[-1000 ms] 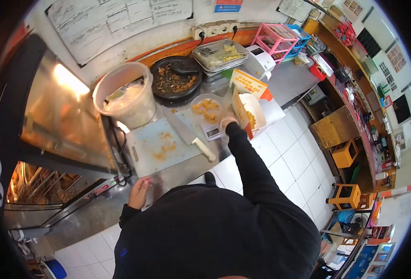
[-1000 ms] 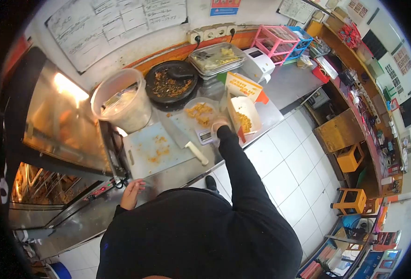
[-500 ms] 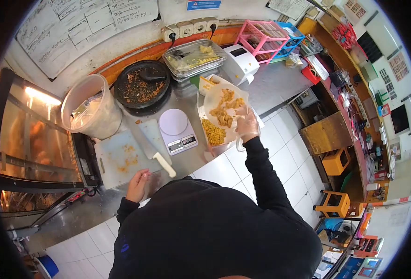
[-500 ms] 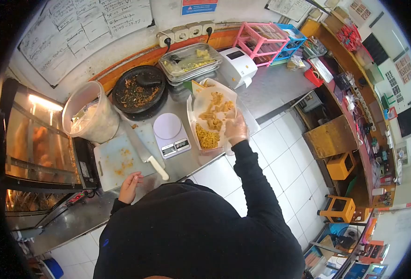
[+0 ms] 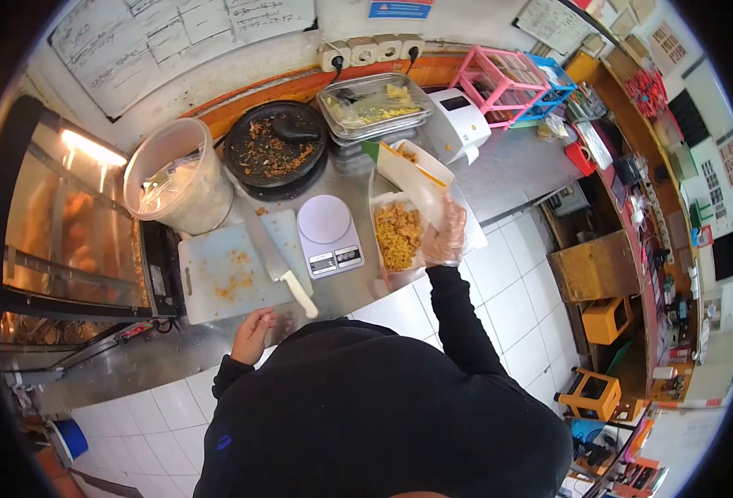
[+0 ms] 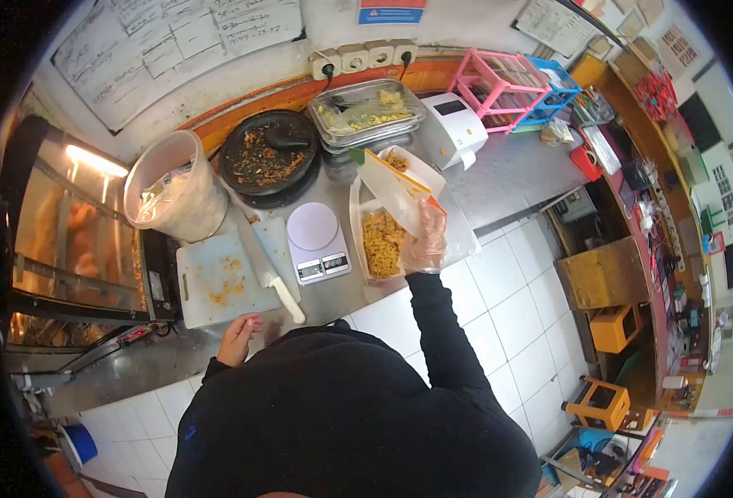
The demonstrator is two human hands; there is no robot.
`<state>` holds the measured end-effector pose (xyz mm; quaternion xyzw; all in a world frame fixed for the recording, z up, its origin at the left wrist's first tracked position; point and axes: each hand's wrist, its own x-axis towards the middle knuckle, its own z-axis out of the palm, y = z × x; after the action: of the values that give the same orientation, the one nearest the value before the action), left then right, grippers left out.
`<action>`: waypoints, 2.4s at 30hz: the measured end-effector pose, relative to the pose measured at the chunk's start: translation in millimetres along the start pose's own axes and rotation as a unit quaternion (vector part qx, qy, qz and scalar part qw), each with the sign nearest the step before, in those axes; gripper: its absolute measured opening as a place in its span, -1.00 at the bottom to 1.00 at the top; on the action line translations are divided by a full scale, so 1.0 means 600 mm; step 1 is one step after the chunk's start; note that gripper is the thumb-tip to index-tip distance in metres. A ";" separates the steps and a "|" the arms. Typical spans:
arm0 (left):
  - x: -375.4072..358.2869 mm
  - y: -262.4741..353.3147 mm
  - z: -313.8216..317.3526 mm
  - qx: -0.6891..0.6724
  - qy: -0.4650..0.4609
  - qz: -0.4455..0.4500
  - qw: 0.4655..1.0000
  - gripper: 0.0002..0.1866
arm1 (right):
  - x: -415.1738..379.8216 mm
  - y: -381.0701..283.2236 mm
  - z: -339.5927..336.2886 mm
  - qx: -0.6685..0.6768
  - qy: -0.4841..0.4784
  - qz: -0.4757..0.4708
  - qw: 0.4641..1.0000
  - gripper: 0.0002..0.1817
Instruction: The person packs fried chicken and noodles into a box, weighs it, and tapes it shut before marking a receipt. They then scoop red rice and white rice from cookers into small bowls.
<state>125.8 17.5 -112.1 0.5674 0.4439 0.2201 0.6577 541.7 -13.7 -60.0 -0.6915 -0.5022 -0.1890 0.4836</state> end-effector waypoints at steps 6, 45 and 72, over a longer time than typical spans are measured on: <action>-0.020 0.006 -0.029 0.014 0.017 0.004 1.000 -0.65 | -0.046 -0.169 0.104 0.488 -0.183 0.378 0.765 -0.58; -0.124 0.339 -0.392 0.331 0.270 0.445 0.787 -0.14 | -0.046 -0.717 0.335 0.351 -0.182 -0.107 0.912 -0.49; -0.058 0.190 0.013 0.116 0.067 0.390 0.911 -0.56 | -0.179 -0.217 -0.248 0.321 -0.144 0.308 0.884 -0.71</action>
<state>139.3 15.4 6.8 0.7516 0.2529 0.4431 0.4180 415.4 -192.8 -9.6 -0.6380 -0.3615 0.2420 0.6354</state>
